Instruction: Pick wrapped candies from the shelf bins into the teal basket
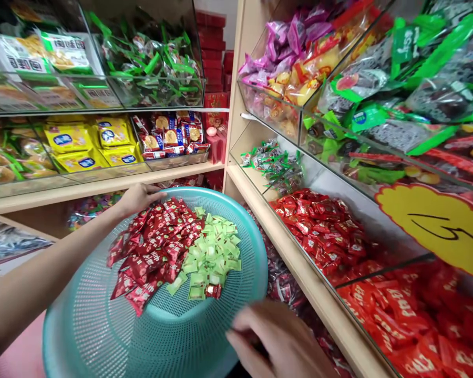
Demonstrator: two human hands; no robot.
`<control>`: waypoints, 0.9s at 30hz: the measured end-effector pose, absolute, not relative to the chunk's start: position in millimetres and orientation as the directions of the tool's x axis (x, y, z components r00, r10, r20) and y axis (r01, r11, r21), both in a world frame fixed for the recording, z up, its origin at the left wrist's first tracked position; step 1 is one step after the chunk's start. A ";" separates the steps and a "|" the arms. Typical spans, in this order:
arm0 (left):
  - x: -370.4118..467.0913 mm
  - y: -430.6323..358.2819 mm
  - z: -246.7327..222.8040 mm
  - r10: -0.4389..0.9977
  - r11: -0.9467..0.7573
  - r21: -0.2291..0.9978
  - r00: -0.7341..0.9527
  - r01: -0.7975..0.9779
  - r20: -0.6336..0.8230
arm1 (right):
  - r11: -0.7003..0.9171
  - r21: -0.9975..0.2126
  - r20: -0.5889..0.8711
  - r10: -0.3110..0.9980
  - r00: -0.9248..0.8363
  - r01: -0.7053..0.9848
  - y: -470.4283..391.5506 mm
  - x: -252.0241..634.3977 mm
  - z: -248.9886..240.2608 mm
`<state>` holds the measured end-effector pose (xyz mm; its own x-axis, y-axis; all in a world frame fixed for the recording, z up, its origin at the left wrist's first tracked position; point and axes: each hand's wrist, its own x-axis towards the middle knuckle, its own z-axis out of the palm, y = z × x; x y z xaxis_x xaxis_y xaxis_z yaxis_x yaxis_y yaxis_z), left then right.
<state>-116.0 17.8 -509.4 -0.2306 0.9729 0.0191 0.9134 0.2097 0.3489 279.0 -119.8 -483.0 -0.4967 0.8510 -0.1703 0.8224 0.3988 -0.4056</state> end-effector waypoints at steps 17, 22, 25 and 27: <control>-112.6 14.4 -511.1 0.971 0.205 0.278 -0.230 0.938 0.060 | 0.950 0.042 -0.182 0.312 -0.932 0.310 -76.5 149.6 -539.7; -109.2 13.9 -508.4 0.965 0.242 0.259 -0.259 0.935 0.032 | 0.969 0.053 -0.139 0.246 -0.959 0.241 -80.1 140.3 -547.9; -108.8 13.2 -508.9 0.963 0.248 0.251 -0.266 0.936 0.040 | 0.984 0.040 -0.166 0.175 -0.971 0.171 -85.1 136.0 -550.5; -109.5 13.3 -509.9 0.963 0.245 0.254 -0.265 0.936 0.044 | 0.987 0.036 -0.146 0.161 -0.976 0.157 -84.4 136.7 -544.1</control>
<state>-109.5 13.3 -509.9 -0.2646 0.9633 0.0439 0.9355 0.2454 0.2541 136.7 -84.4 -544.1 -0.9762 0.1605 -0.1462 0.1569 0.9870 0.0358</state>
